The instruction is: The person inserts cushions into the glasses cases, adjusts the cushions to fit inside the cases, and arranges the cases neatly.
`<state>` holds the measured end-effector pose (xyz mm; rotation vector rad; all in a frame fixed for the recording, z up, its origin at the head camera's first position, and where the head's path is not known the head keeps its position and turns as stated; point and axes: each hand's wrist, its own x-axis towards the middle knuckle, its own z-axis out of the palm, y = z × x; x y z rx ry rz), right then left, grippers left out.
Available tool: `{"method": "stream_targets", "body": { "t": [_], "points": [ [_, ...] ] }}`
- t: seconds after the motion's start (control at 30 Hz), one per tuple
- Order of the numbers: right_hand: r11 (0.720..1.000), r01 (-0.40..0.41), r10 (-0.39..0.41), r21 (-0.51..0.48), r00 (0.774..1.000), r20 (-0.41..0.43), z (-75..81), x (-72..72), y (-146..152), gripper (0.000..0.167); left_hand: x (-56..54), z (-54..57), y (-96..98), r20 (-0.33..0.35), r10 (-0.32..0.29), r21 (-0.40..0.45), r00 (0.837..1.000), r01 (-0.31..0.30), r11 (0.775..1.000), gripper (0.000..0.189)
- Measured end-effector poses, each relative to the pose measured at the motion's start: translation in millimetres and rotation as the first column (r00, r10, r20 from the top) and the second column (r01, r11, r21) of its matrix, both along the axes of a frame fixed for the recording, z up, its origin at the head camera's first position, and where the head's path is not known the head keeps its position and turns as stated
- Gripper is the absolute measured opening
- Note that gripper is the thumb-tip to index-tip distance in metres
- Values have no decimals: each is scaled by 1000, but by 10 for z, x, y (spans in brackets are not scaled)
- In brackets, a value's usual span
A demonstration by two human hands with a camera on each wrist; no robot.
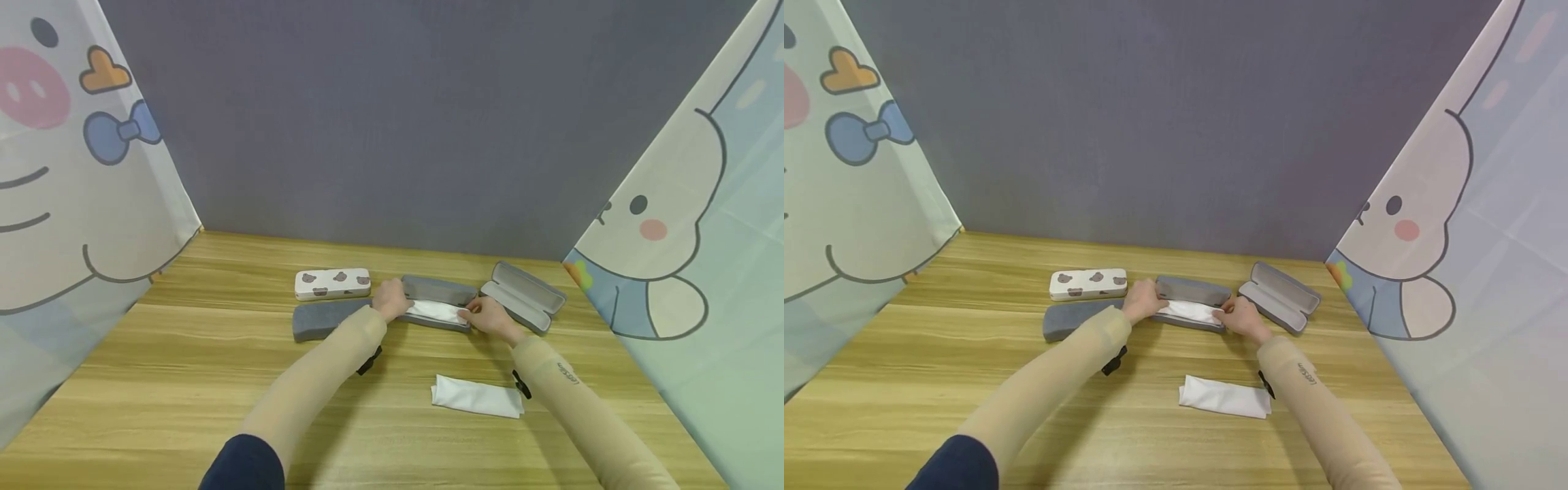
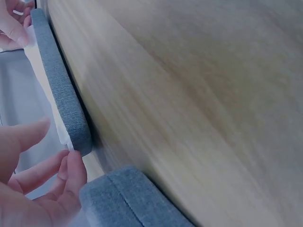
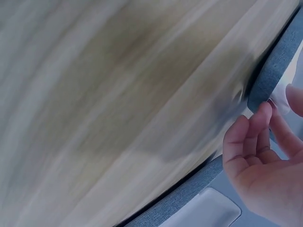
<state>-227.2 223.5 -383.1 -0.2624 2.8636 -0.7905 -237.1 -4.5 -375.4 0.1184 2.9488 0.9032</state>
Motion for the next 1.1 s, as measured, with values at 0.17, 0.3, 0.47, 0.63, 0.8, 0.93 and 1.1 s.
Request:
{"method": "stream_targets", "body": {
  "t": [0.17, 0.3, 0.47, 0.63, 0.8, 0.93, 1.1],
  "points": [
    [1000, -4, 4, -11, 1000, -7, 2, 6, 14, 37, 18, 28, -10, 35, -18, 72, 999, 15, 997, 28],
    [1000, -1, 1, -15, 1000, 5, 14, 26, 18, 39, 21, 54, -20, 53, -25, 100, 998, 20, 995, 29],
    [1000, 2, -2, -23, 1000, 13, 55, 64, 9, 41, 15, 88, -53, 70, -25, 114, 997, 17, 993, 34],
    [999, 3, -2, -50, 1000, 28, 109, 114, 12, 40, -21, 111, -108, 143, -28, 141, 989, 8, 990, 53],
    [997, 35, -31, -70, 997, 67, 146, 149, 28, 46, -32, 146, -158, 202, -45, 170, 978, 10, 985, 58],
    [995, 54, -45, -89, 994, 101, 174, 173, 27, 50, -9, 184, -189, 241, -48, 231, 969, -9, 973, 58],
    [991, 53, -38, -120, 991, 128, 223, 212, 8, 53, 11, 197, -230, 301, -68, 362, 951, -48, 931, 49]
  ]
}}
